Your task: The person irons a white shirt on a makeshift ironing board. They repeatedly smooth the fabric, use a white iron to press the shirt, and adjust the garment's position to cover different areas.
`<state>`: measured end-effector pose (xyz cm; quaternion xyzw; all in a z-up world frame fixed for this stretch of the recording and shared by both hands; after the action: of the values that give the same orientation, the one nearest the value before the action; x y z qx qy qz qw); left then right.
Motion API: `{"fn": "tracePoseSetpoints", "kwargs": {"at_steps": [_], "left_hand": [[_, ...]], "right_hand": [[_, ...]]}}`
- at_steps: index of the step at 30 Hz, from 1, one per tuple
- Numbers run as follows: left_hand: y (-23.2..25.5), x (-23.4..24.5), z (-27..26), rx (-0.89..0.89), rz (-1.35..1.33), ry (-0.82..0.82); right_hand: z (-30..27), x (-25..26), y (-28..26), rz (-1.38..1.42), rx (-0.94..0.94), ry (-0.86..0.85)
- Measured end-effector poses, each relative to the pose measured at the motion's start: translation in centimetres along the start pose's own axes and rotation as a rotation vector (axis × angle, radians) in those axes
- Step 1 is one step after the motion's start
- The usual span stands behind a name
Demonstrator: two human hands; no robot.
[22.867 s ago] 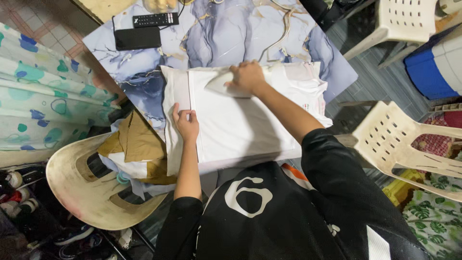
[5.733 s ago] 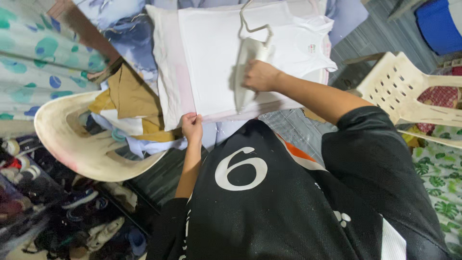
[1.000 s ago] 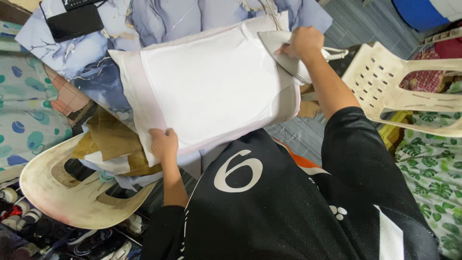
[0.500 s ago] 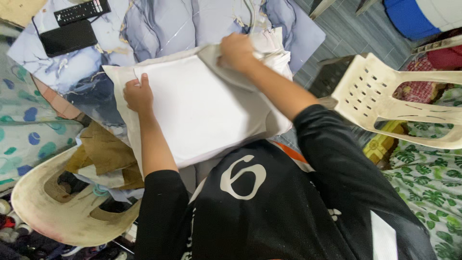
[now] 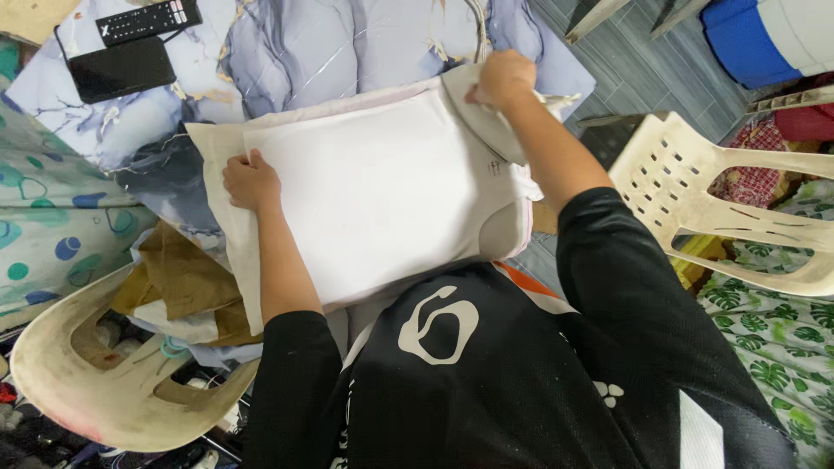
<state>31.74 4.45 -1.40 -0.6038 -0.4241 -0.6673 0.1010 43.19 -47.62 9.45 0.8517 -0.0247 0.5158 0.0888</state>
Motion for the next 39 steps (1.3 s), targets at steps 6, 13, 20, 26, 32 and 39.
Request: {"fn": "tracePoseSetpoints", "kwargs": {"at_steps": [6,13,20,26,32,39], "left_hand": [[3.6,1.0,-1.3,-0.229,0.103,0.183],[10.8,-1.4,-7.4,-0.784,0.104,-0.129],[11.4,0.0,-9.8,-0.774,0.063,-0.209],[11.0,0.5,-9.5,-0.764,0.033,-0.217],[6.8,0.9,-4.0,-0.595,0.175,-0.138],[3.1,-2.1,3.1,-0.795,0.256,-0.156]], "right_hand": [[2.0,3.8,2.9,-0.092,0.033,0.21],[2.7,11.2,2.7,0.271,0.294,0.663],[7.4,6.3,1.7,1.126,0.382,0.775],[9.3,-0.6,-0.8,1.625,0.433,0.672],[9.8,-4.5,0.4,1.443,0.38,0.783],[9.8,-9.0,1.2,1.381,0.136,0.492]]}}
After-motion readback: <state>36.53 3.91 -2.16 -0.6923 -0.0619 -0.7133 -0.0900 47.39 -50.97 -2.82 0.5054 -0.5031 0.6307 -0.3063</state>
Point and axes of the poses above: each hand's wrist, its own z-axis towards the middle knuckle, its own x-axis out of the back of the hand, y = z × x, the point moved 7 cm from there along z, towards the middle knuckle, and after that the axes turned 1 degree about y, right-handed, at the moved point
